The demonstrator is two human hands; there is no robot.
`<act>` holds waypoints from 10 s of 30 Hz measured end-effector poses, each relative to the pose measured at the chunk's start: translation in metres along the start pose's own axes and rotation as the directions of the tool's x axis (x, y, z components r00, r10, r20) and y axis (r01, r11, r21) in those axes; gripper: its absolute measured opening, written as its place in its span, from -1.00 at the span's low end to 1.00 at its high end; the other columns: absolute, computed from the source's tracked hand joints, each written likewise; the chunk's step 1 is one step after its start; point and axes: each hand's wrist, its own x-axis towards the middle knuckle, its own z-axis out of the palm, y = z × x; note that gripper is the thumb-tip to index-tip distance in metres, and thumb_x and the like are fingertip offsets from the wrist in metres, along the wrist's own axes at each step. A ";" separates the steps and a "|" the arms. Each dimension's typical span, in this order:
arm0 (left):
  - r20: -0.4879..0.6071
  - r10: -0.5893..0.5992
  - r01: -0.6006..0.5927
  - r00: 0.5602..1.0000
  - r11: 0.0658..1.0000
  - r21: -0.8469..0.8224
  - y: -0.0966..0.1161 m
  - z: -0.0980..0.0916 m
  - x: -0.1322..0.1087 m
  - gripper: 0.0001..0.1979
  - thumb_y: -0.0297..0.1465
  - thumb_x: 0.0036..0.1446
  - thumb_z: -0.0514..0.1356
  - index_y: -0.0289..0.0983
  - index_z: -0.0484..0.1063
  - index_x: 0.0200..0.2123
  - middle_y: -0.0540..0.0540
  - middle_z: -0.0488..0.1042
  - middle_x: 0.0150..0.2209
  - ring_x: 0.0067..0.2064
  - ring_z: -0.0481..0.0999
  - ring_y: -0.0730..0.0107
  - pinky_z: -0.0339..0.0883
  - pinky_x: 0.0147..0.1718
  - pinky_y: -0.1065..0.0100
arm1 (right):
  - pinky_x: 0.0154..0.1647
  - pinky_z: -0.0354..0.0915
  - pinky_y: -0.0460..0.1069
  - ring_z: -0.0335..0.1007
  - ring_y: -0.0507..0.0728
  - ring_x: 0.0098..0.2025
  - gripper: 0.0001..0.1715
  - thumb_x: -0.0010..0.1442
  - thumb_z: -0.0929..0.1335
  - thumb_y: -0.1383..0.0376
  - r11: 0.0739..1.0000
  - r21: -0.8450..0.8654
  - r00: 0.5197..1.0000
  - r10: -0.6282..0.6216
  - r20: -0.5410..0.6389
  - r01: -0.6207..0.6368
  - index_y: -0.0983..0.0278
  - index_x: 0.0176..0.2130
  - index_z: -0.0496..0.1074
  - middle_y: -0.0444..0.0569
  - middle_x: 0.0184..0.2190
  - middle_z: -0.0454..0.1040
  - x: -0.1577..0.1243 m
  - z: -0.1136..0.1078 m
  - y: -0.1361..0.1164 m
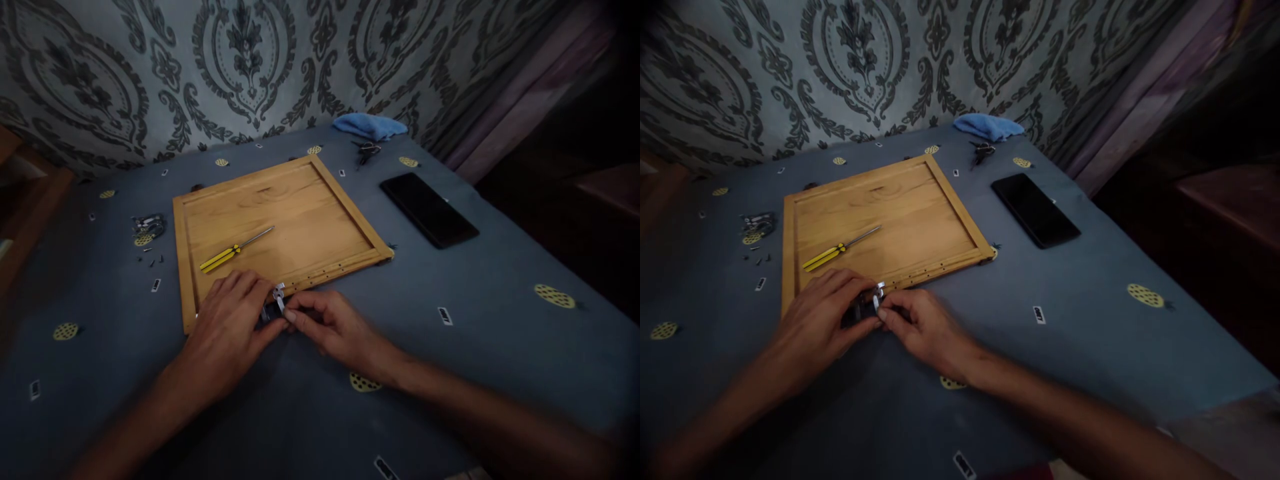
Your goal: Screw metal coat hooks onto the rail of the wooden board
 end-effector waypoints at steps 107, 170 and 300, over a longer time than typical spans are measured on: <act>0.024 -0.138 0.140 0.990 0.974 -0.175 -0.009 -0.008 -0.003 -0.55 -0.31 0.07 0.37 -0.12 0.31 0.00 -0.05 0.48 -0.03 0.02 0.47 0.15 0.37 -0.05 0.12 | -0.29 0.53 0.00 0.58 0.08 -0.27 -0.73 0.36 0.31 0.40 0.431 -0.833 0.905 -0.389 0.175 0.347 0.27 0.00 0.53 0.00 0.13 0.52 -0.008 -0.016 0.003; -0.041 -0.060 0.053 0.997 0.987 -0.155 -0.004 0.004 0.007 -0.77 -0.39 0.10 0.35 -0.17 0.41 -0.18 -0.03 0.51 -0.15 -0.11 0.48 0.14 0.37 -0.18 0.07 | -0.38 0.45 -0.02 0.55 0.04 -0.33 -0.72 0.44 0.23 0.38 0.407 -0.829 0.862 -0.480 0.163 0.384 0.29 -0.03 0.52 -0.03 0.14 0.51 -0.007 -0.014 0.015; 0.046 -0.088 0.095 0.995 0.979 -0.180 -0.002 -0.004 0.010 -0.80 -0.30 0.15 0.32 -0.15 0.46 -0.16 0.02 0.50 -0.20 -0.14 0.50 0.19 0.31 -0.18 0.14 | -0.24 0.52 -0.03 0.58 0.11 -0.20 -0.75 0.45 0.25 0.26 0.509 -0.749 0.844 -0.521 0.124 0.425 0.37 -0.10 0.44 0.09 -0.10 0.57 -0.004 -0.017 0.006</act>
